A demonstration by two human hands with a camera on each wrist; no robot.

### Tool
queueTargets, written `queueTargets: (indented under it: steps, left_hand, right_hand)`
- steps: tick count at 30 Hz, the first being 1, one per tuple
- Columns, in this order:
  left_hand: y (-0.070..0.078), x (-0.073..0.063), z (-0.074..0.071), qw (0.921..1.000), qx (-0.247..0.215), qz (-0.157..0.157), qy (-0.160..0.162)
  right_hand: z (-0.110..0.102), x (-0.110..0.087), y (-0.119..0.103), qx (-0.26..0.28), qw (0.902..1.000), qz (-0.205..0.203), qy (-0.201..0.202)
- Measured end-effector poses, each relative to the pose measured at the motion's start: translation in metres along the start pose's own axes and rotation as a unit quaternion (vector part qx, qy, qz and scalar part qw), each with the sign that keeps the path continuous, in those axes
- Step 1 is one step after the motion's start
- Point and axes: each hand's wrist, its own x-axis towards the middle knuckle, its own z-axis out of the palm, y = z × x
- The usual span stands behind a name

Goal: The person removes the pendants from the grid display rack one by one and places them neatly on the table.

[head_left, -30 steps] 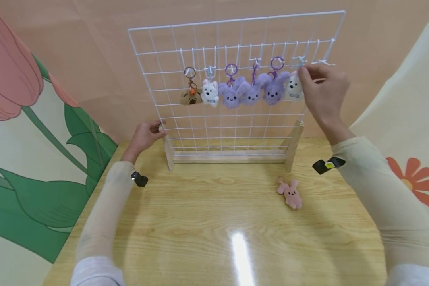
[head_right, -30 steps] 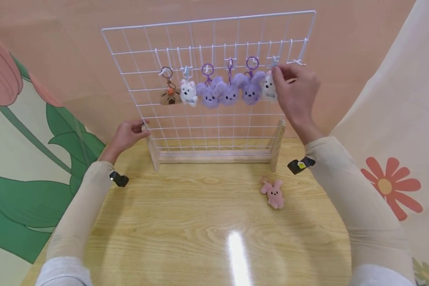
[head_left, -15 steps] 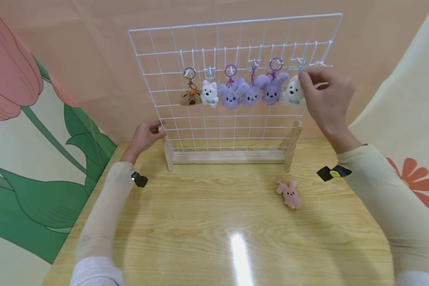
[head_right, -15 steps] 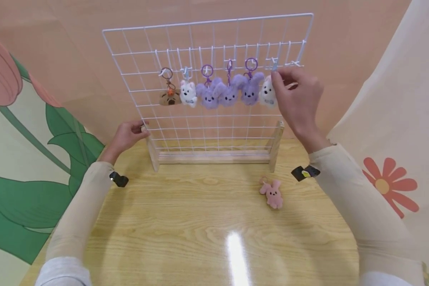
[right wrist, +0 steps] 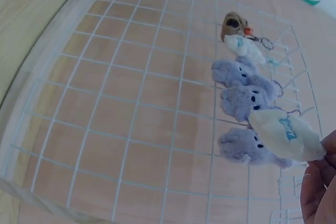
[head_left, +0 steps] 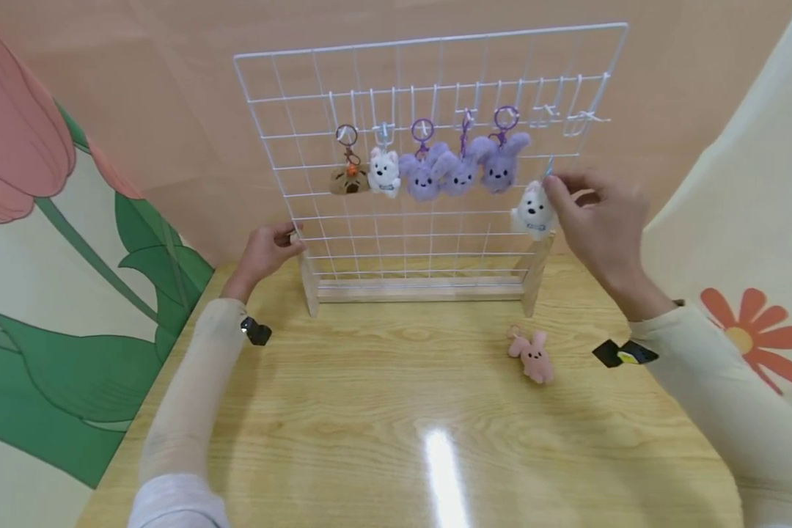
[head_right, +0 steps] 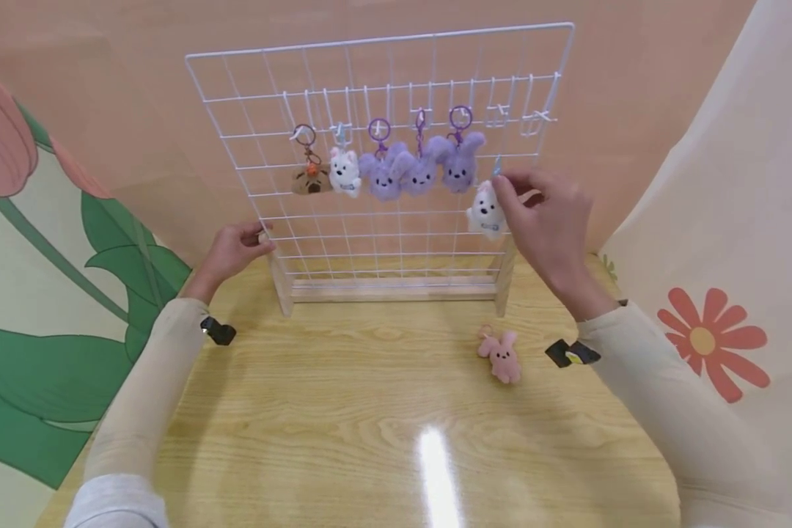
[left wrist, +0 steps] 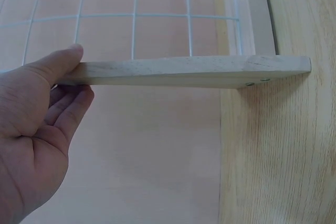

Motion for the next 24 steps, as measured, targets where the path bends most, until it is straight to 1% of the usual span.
queueTargets:
  steps: [6,11,15,19,24]
  left_hand:
    - [-0.002,0.001,0.0,0.9999,0.008,0.004,0.005]
    - [-0.002,0.001,0.002,0.9998,0.012,0.012,0.01]
    - [-0.002,0.0,0.002,0.9996,0.021,0.013,0.011]
    - [-0.005,0.003,0.002,0.9997,0.021,0.011,0.011]
    - [-0.008,0.005,0.002,0.9996,0.023,0.009,0.016]
  right_hand:
    - [-0.002,-0.019,0.007,-0.006,0.9991,-0.03,-0.029]
    - [-0.003,-0.033,0.019,-0.013,0.9975,-0.051,-0.048]
    - [-0.002,-0.043,0.031,-0.024,0.9962,-0.056,-0.063]
    - [0.0,-0.054,0.043,-0.032,0.9956,-0.053,-0.071]
    - [0.006,-0.071,0.057,-0.026,0.9948,-0.045,-0.087]
